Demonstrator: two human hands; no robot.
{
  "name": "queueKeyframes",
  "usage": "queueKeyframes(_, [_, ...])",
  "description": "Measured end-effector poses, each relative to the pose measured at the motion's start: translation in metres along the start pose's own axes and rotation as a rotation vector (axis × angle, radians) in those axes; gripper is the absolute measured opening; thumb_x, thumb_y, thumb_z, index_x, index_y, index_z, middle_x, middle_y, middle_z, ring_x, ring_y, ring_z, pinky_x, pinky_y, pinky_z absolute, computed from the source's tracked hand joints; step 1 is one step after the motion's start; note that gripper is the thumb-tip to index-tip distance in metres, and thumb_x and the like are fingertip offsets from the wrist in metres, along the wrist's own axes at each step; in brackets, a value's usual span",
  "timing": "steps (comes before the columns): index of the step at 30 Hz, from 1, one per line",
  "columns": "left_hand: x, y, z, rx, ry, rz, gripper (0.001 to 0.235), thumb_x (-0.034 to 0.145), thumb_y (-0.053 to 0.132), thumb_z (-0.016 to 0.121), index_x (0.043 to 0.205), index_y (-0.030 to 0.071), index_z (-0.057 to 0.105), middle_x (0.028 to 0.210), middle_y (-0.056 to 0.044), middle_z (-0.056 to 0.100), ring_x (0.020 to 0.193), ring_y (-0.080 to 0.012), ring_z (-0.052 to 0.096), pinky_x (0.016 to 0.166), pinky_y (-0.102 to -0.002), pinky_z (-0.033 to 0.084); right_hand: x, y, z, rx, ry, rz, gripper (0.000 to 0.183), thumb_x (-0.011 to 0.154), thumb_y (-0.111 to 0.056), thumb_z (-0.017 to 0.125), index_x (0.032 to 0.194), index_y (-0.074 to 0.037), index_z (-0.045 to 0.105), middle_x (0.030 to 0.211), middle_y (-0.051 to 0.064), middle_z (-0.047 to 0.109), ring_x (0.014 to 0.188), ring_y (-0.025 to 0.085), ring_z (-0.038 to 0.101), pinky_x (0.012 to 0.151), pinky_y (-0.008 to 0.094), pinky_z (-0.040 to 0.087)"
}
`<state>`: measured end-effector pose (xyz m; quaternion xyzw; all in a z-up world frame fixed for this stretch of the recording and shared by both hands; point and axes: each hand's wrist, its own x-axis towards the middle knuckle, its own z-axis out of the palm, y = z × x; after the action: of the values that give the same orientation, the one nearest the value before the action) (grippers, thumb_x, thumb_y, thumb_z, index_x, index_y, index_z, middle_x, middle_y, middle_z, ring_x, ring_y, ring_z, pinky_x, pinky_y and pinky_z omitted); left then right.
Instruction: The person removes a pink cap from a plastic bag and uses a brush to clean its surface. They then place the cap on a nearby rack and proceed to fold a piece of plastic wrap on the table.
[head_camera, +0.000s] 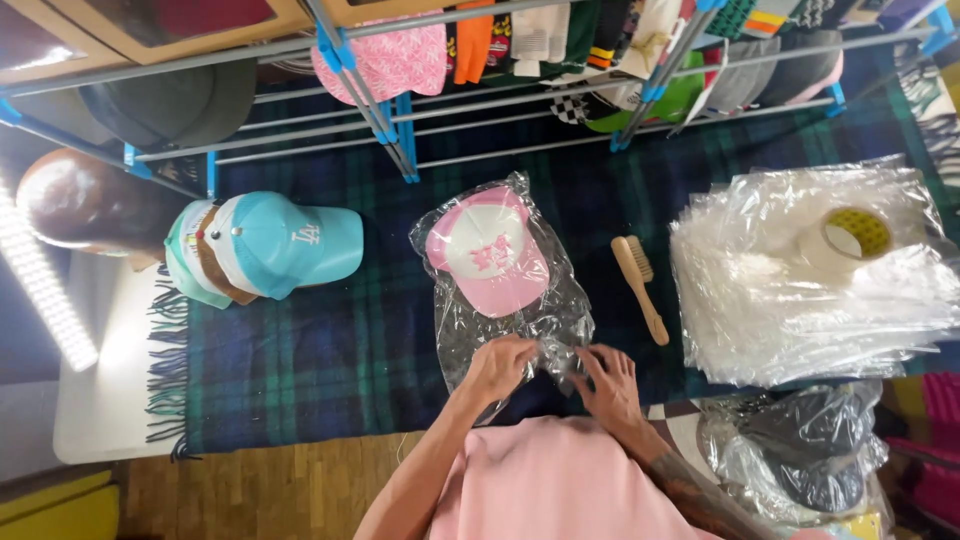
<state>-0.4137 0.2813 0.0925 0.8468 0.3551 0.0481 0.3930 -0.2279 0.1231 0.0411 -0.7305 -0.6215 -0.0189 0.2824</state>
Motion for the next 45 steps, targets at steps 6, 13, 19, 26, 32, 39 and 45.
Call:
queueKeyframes(6, [0.008, -0.014, -0.003, 0.043, -0.042, -0.034, 0.022, 0.102, 0.025, 0.055, 0.096, 0.024, 0.076, 0.089, -0.001, 0.077, 0.090, -0.0320, 0.074, 0.075, -0.045, 0.057, 0.001, 0.029, 0.005, 0.317, 0.165, 0.548, 0.017, 0.093, -0.011, 0.072, 0.106, -0.022, 0.075, 0.096, 0.001, 0.066, 0.088, 0.028, 0.071, 0.075, 0.038, 0.056])
queueKeyframes(13, [0.001, 0.040, 0.001, 0.094, 0.488, 0.576, 0.055, 0.089, 0.047, 0.078, 0.127, 0.009, 0.066, 0.092, -0.013, 0.068, 0.087, -0.0313, 0.070, 0.070, -0.043, 0.061, 0.045, -0.021, -0.057, 0.854, 0.213, 1.199, 0.032, 0.090, -0.008, 0.073, 0.121, -0.011, 0.070, 0.098, 0.017, 0.071, 0.078, 0.023, 0.067, 0.066, 0.038, 0.055])
queueKeyframes(19, [0.022, 0.031, 0.050, 0.199, -0.098, 0.152, 0.026, 0.098, 0.039, 0.059, 0.087, 0.015, 0.062, 0.080, -0.007, 0.061, 0.082, -0.0372, 0.069, 0.068, -0.051, 0.057, 0.026, -0.029, -0.041, 1.139, 0.135, 1.361, 0.077, 0.068, -0.004, 0.087, 0.139, -0.008, 0.058, 0.079, 0.019, 0.068, 0.063, 0.026, 0.067, 0.062, 0.039, 0.057])
queueKeyframes(26, [0.029, 0.054, 0.008, 0.324, 0.116, 0.202, 0.008, 0.100, 0.013, 0.054, 0.099, 0.014, 0.062, 0.091, -0.001, 0.058, 0.067, -0.0214, 0.071, 0.058, -0.035, 0.060, 0.006, -0.013, -0.036, 0.203, -0.118, 0.755, 0.041, 0.088, -0.012, 0.064, 0.127, -0.025, 0.063, 0.093, 0.010, 0.065, 0.085, 0.039, 0.071, 0.073, 0.050, 0.058])
queueKeyframes(32, [0.033, 0.057, 0.001, 0.364, 0.188, 0.281, 0.010, 0.098, 0.003, 0.053, 0.095, 0.008, 0.062, 0.087, -0.003, 0.052, 0.060, -0.0213, 0.070, 0.050, -0.033, 0.058, 0.010, 0.000, -0.030, -0.042, -0.242, 0.737, 0.041, 0.094, -0.017, 0.060, 0.134, -0.022, 0.054, 0.107, 0.012, 0.060, 0.095, 0.041, 0.068, 0.081, 0.052, 0.055])
queueKeyframes(39, [0.041, 0.055, 0.012, -0.124, 0.212, 0.267, 0.019, 0.105, 0.014, 0.050, 0.087, 0.013, 0.057, 0.080, 0.000, 0.048, 0.062, -0.0233, 0.064, 0.058, -0.030, 0.057, 0.060, -0.063, -0.072, 0.982, -0.026, 1.395, 0.093, 0.069, -0.028, 0.096, 0.141, -0.002, 0.043, 0.099, 0.030, 0.069, 0.072, 0.038, 0.076, 0.059, 0.038, 0.063])
queueKeyframes(45, [0.055, 0.043, -0.039, 0.181, 0.187, 0.234, 0.010, 0.096, -0.001, 0.051, 0.092, 0.004, 0.059, 0.083, -0.009, 0.046, 0.059, -0.0386, 0.062, 0.054, -0.049, 0.053, -0.028, 0.018, -0.004, 0.322, -0.312, 1.231, 0.052, 0.073, -0.036, 0.079, 0.122, -0.024, 0.066, 0.088, 0.007, 0.075, 0.091, 0.029, 0.077, 0.080, 0.047, 0.060])
